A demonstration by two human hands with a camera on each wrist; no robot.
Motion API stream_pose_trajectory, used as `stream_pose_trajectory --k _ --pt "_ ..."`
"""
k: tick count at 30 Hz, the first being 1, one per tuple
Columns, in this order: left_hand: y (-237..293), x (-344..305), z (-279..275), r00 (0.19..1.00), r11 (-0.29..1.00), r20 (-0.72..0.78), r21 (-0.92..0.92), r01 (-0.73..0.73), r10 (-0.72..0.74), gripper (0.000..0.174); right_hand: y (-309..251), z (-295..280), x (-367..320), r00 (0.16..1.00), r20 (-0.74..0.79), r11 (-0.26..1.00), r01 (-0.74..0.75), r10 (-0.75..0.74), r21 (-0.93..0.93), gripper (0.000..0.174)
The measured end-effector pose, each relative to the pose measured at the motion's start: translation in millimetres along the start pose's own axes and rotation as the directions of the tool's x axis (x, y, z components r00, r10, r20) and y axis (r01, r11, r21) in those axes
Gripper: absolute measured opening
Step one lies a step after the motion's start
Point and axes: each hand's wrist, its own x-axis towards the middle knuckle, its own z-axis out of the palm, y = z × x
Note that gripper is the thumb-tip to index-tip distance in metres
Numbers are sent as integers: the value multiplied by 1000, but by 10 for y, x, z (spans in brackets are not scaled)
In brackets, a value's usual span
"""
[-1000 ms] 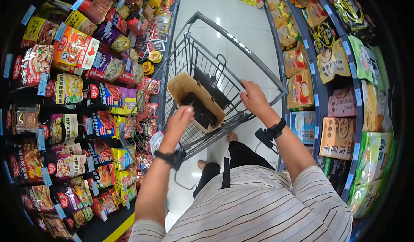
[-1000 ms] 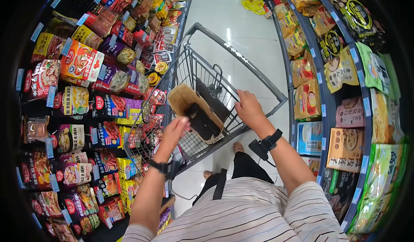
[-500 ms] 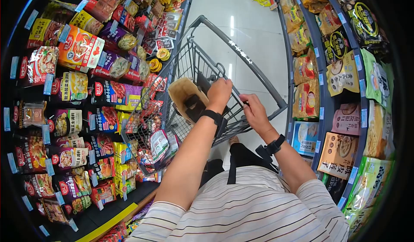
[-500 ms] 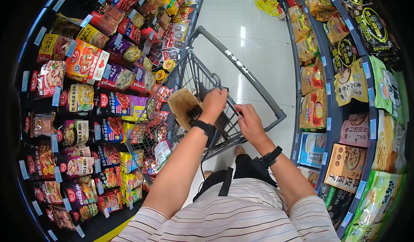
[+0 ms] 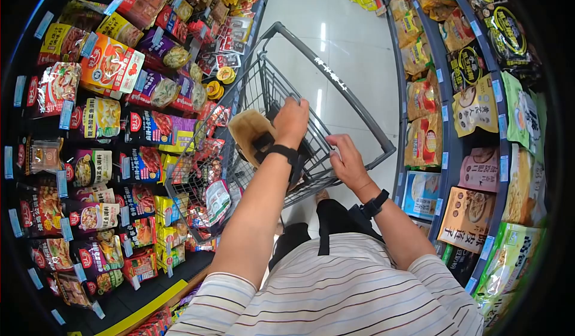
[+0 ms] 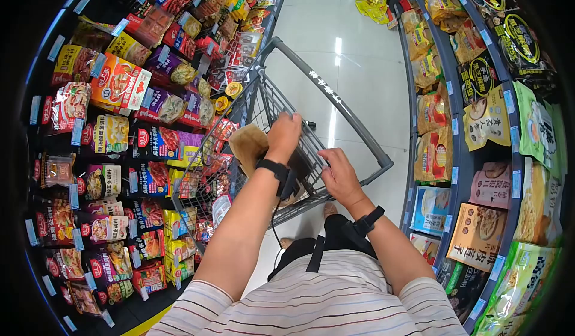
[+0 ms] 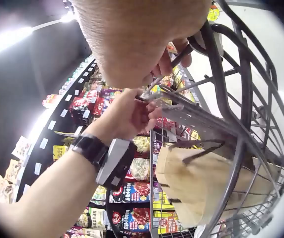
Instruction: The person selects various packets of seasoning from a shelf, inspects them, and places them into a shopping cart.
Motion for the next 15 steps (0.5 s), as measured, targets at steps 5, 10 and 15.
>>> stream_pose_trajectory --k 5,10,15 --pt "-556 10 -146 997 999 67 -12 42 -41 48 47 -6 -18 990 124 992 76 -63 -106 27" --pt "-992 -309 -548 991 991 41 19 -131 130 47 -130 41 -72 943 293 924 244 -156 -293 32" --pt "-1580 -505 -647 1000 1000 17 -3 -12 12 46 -231 449 -187 908 382 965 233 -173 -116 40"
